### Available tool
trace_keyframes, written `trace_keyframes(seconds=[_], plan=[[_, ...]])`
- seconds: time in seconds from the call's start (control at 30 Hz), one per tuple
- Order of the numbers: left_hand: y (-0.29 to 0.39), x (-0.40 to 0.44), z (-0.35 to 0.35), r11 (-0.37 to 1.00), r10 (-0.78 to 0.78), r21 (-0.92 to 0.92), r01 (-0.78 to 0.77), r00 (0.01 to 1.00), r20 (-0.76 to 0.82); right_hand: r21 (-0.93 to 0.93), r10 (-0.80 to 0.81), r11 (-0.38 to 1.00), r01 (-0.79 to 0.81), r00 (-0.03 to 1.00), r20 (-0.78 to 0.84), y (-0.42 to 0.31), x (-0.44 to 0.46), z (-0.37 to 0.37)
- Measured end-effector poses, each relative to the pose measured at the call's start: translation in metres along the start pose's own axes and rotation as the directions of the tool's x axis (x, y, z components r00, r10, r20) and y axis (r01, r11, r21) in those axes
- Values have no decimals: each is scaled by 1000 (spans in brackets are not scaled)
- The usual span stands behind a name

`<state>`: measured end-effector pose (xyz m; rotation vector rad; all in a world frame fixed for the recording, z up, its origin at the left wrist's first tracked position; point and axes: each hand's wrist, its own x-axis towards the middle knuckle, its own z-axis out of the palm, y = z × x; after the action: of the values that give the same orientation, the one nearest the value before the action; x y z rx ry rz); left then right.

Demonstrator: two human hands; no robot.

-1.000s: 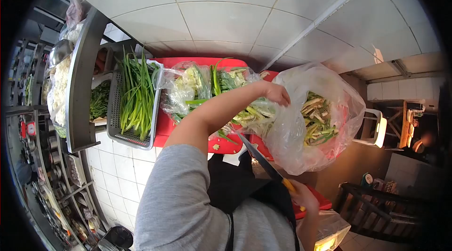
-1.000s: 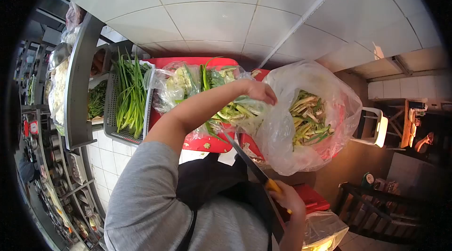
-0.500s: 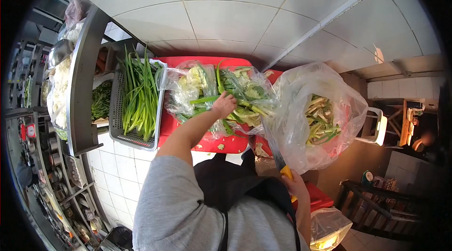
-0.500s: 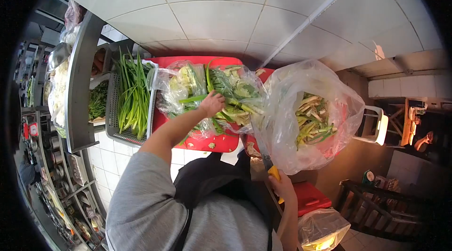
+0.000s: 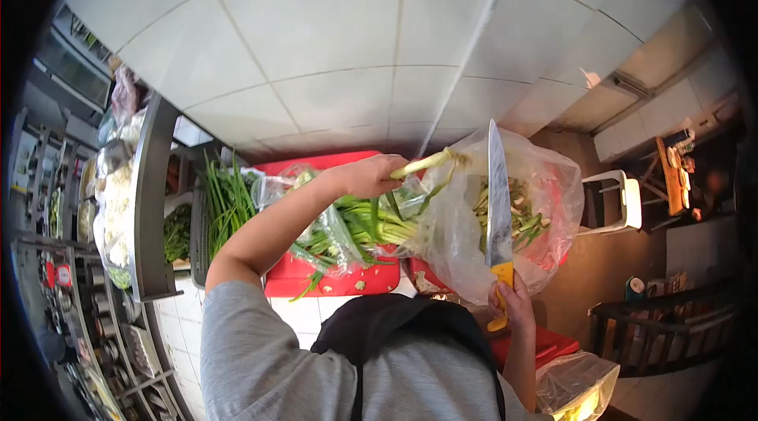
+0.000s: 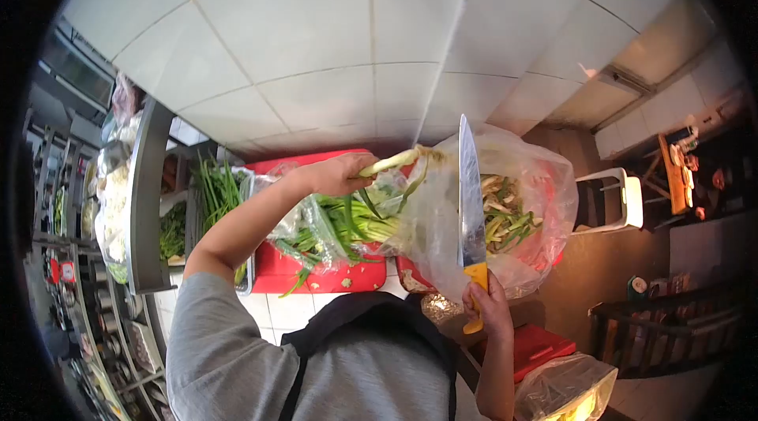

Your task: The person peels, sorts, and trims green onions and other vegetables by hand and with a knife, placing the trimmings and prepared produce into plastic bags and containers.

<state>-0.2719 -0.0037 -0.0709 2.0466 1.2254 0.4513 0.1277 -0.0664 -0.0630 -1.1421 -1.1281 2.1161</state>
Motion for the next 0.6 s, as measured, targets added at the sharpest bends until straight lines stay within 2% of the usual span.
trace_keyframes(seconds=[0.1,0.13,0.23,0.27,0.37,0.4,0.5,0.53,0.6], plan=[[35,38,-2,967,202,-122,-224,965,-166,39,-76,996,78,996,-47,-10,-7,-15],[48,53,3,962,178,-174,-211,966,-187,39,-104,994,106,992,-66,-12,-10,-22],[84,107,21,918,-98,-382,106,994,42,-13,-164,986,164,974,-157,-19,-16,-46],[88,131,32,925,-85,-366,105,994,69,-37,-180,984,176,965,-193,-21,-16,-54],[87,192,72,999,33,37,-29,993,-111,-125,-218,974,190,937,-272,-27,-16,-76],[83,207,87,996,52,77,-38,982,-182,-256,-281,945,204,905,-318,-23,-12,-88],[83,241,110,995,10,96,7,985,-170,-542,-431,820,182,819,-378,3,6,-129],[83,249,115,994,-72,75,85,984,-161,-527,-358,845,93,831,-426,-3,5,-130],[82,261,125,968,-243,34,250,960,-140,-658,-513,736,161,766,-387,5,13,-141]])
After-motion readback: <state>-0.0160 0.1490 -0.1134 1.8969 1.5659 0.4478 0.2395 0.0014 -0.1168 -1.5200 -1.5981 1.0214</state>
